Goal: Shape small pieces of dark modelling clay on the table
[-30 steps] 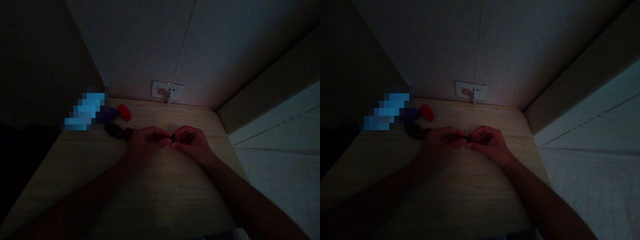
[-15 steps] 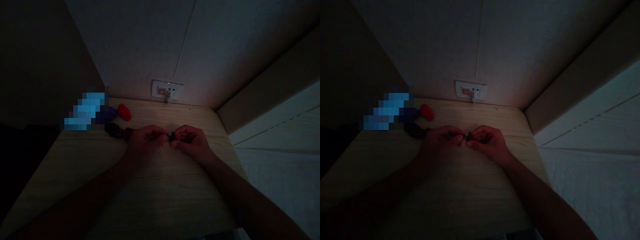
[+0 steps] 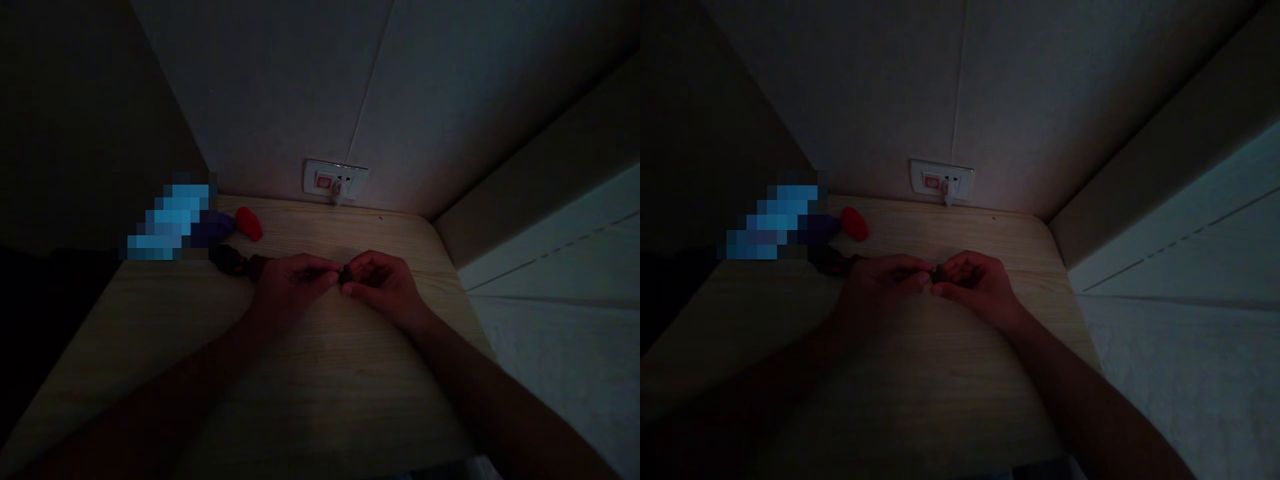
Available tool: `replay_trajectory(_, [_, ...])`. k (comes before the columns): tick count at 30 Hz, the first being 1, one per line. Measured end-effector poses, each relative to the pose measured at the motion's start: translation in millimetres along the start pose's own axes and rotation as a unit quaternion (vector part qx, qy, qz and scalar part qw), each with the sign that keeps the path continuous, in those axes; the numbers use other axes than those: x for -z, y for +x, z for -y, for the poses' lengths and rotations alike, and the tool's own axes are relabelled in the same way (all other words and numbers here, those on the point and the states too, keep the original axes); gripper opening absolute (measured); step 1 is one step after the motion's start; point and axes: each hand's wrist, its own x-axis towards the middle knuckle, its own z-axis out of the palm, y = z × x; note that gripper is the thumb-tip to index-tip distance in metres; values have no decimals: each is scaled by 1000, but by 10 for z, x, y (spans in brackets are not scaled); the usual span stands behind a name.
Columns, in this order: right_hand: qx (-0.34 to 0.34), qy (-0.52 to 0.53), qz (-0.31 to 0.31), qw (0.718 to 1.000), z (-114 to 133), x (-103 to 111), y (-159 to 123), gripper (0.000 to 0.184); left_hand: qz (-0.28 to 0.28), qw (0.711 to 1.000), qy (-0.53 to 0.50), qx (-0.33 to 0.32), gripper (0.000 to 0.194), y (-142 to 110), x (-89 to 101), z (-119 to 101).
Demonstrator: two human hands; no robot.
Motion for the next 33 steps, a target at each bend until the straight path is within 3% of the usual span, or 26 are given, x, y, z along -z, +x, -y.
replay_trajectory(21, [5,9,-2,1000,11,-8,-1,40,-14,999,-28,14,20,7,-11,12])
replay_trajectory(33, [4,4,1,1000,9,-10,2,40,-9,1000,-8,1,11,-8,-19,4])
